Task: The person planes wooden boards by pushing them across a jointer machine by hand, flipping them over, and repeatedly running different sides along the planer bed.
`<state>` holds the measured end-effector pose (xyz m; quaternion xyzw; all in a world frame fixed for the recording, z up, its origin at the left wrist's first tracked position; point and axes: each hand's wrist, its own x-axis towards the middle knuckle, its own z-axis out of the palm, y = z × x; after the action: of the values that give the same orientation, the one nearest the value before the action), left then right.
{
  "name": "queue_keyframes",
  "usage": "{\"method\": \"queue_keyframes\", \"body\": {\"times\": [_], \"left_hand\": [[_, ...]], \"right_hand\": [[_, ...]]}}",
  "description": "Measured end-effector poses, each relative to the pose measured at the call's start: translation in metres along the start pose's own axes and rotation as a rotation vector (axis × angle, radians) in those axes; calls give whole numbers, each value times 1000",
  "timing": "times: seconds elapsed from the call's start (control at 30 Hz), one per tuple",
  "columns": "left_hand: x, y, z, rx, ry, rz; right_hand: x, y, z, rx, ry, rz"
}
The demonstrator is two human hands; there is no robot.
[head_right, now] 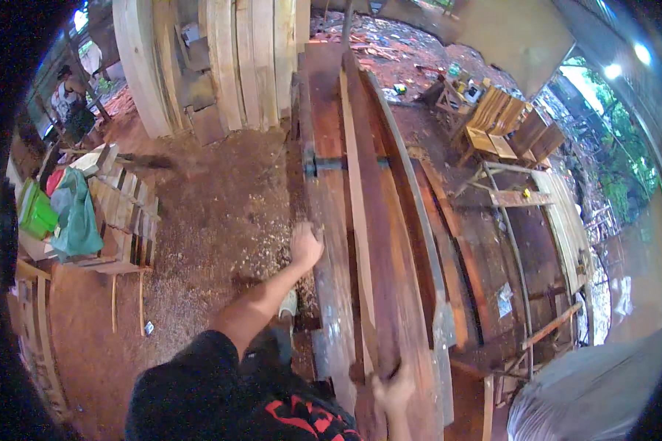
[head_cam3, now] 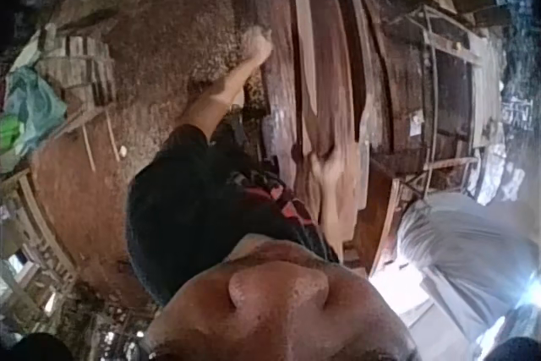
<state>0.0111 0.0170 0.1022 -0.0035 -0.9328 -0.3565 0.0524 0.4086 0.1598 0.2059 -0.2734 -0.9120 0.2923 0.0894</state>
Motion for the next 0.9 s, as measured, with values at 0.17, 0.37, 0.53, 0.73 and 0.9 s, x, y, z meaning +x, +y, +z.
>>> {"method": "queue_keyframes", "body": {"times": [0.17, 0.37, 0.53, 0.73, 0.9], "left_hand": [[-83, 60, -66, -173, 60, 654], [-238, 116, -63, -270, -611, 1358], [-380, 128, -31, -198, -837, 1434], [-402, 125, -19, -370, -588, 1494], [-357, 112, -9, -327, -520, 1538]], "right_hand": [[-262, 115, -84, -101, -3, 112], [-460, 164, -193, -385, -372, 593], [-543, 248, -209, -689, -615, 913], [-508, 256, -190, -563, -538, 949], [-509, 256, -186, -494, -515, 973]]}}
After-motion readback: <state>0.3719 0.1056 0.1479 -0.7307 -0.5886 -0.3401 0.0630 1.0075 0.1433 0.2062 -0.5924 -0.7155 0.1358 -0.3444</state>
